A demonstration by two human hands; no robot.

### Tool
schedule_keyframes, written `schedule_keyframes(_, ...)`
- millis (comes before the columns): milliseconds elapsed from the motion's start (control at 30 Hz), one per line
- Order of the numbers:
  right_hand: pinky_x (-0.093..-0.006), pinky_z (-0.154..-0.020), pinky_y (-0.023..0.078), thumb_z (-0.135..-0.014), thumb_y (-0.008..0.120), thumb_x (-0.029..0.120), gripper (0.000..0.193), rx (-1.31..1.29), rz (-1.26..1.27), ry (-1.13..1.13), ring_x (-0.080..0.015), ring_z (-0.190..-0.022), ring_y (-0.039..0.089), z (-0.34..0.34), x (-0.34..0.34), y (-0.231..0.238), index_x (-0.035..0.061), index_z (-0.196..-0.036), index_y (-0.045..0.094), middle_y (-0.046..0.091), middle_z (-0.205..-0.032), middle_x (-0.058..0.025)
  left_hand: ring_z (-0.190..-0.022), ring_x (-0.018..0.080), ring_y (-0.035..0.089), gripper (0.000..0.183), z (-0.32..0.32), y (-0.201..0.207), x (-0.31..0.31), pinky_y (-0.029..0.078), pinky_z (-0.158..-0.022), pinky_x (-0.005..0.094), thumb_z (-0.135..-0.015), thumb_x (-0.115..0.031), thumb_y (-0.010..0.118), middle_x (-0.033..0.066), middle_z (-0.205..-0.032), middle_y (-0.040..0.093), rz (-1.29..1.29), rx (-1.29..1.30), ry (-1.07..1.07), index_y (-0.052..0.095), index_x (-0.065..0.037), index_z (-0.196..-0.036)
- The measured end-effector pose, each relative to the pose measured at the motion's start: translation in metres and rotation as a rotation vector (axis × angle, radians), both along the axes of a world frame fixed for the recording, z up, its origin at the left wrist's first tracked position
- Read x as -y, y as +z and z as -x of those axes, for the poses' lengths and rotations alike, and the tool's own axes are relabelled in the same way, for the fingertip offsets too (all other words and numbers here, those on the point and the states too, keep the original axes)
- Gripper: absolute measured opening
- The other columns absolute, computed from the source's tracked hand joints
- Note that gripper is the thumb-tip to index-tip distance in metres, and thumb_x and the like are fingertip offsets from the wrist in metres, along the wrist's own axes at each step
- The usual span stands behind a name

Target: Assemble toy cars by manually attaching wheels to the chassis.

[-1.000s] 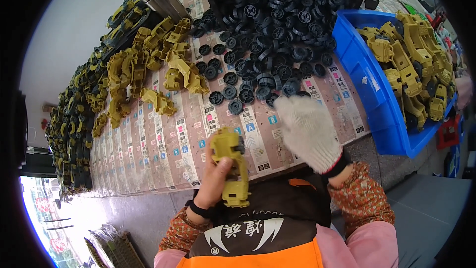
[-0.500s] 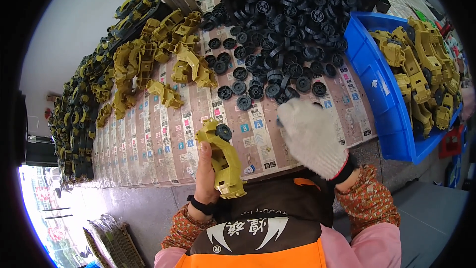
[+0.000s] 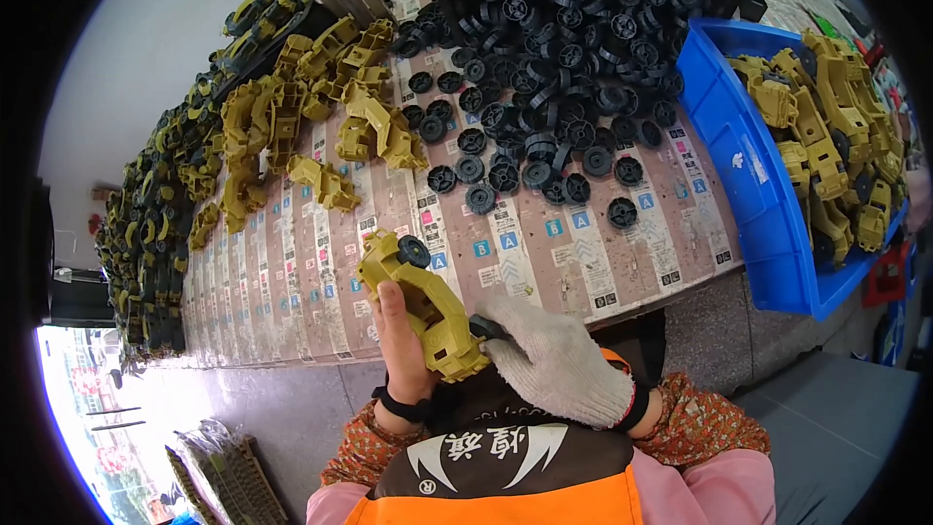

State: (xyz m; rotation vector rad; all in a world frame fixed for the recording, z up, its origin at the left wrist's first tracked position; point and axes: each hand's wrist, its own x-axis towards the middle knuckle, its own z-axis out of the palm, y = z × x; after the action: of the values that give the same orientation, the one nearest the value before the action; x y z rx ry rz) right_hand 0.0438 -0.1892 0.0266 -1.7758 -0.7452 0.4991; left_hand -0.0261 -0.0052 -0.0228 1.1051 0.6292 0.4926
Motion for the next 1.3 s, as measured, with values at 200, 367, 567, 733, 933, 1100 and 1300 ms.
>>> schedule_keyframes(200,-0.0422,-0.078,0.06,-0.094,0.07,0.005,0.034,-0.073,-0.012,-0.067,-0.0405,-0.094,0.075,0.002,0.001,-0.004,0.0045,-0.128,0.065,0.074,-0.107,-0.0209,-0.116,0.0154,0.058,0.078,0.004,-0.001,-0.002,0.052,-0.098,0.0327,-0.107,-0.039,0.067,0.0045,-0.14,0.054,-0.154,0.064,-0.007,0.022,-0.015,-0.166)
schedule_keyframes(367,-0.0417,-0.077,0.059,-0.094,0.069,0.005,0.035,-0.046,-0.015,-0.064,-0.0405,-0.094,0.075,0.003,0.0,-0.005,0.0048,-0.129,0.065,0.074,-0.106,-0.0212,-0.126,0.0185,0.055,0.085,0.003,-0.006,-0.001,0.048,-0.107,0.0349,-0.105,-0.037,0.07,0.0066,-0.149,0.049,-0.171,0.106,0.034,0.018,-0.012,-0.168)
schedule_keyframes(567,-0.0486,-0.064,0.055,-0.093,0.062,0.002,0.026,0.194,0.037,-0.069,-0.0414,-0.078,0.071,0.008,0.001,0.002,0.0071,-0.118,0.063,0.069,-0.086,-0.0185,-0.135,0.0257,0.052,0.103,-0.001,-0.002,0.018,0.045,-0.114,0.0409,-0.088,-0.027,0.084,0.0102,-0.155,0.041,-0.36,0.242,0.101,0.019,-0.009,-0.165)
schedule_keyframes(733,-0.0468,-0.07,0.058,-0.086,0.066,0.006,0.037,0.263,0.097,-0.072,-0.0404,-0.08,0.073,0.012,0.007,-0.002,0.0073,-0.123,0.07,0.074,-0.09,-0.018,-0.134,0.0323,0.053,0.111,0.005,-0.003,0.031,0.049,-0.111,0.0481,-0.076,-0.033,0.091,0.0147,-0.148,0.041,-0.46,0.276,0.15,0.023,-0.007,-0.159)
schedule_keyframes(933,-0.0482,-0.069,0.058,-0.082,0.067,0.012,0.039,0.132,0.02,-0.176,-0.0409,-0.078,0.073,0.004,0.005,0.008,0.0106,-0.121,0.07,0.073,-0.086,-0.0189,-0.128,0.0341,0.051,0.119,-0.006,-0.007,0.036,0.047,-0.105,0.0491,-0.075,-0.06,0.09,0.0197,-0.148,0.041,-0.655,0.359,0.247,0.023,-0.003,-0.156)
schedule_keyframes(1100,-0.049,-0.067,0.059,-0.083,0.08,0.026,0.072,0.358,0.022,-0.153,-0.0387,-0.084,0.074,-0.006,0.015,0.055,0.0021,-0.144,0.05,0.071,-0.109,-0.0197,-0.121,0.0229,0.06,0.072,-0.041,0.034,0.038,0.054,-0.098,0.0393,-0.099,-0.029,0.075,0.0098,-0.141,0.056,-0.106,0.361,0.134,0.037,-0.009,-0.157)
schedule_keyframes(1300,-0.0385,-0.065,0.06,-0.084,0.083,0.03,0.057,0.93,0.001,-0.45,-0.0318,-0.074,0.073,-0.059,0.068,0.09,-0.0014,-0.126,0.059,0.069,-0.103,-0.0162,-0.133,0.0209,0.056,0.068,-0.073,0.107,0.062,0.052,-0.103,0.0416,-0.112,-0.013,0.058,0.0108,-0.15,0.055,-0.309,0.687,-0.447,0.023,-0.017,-0.17)
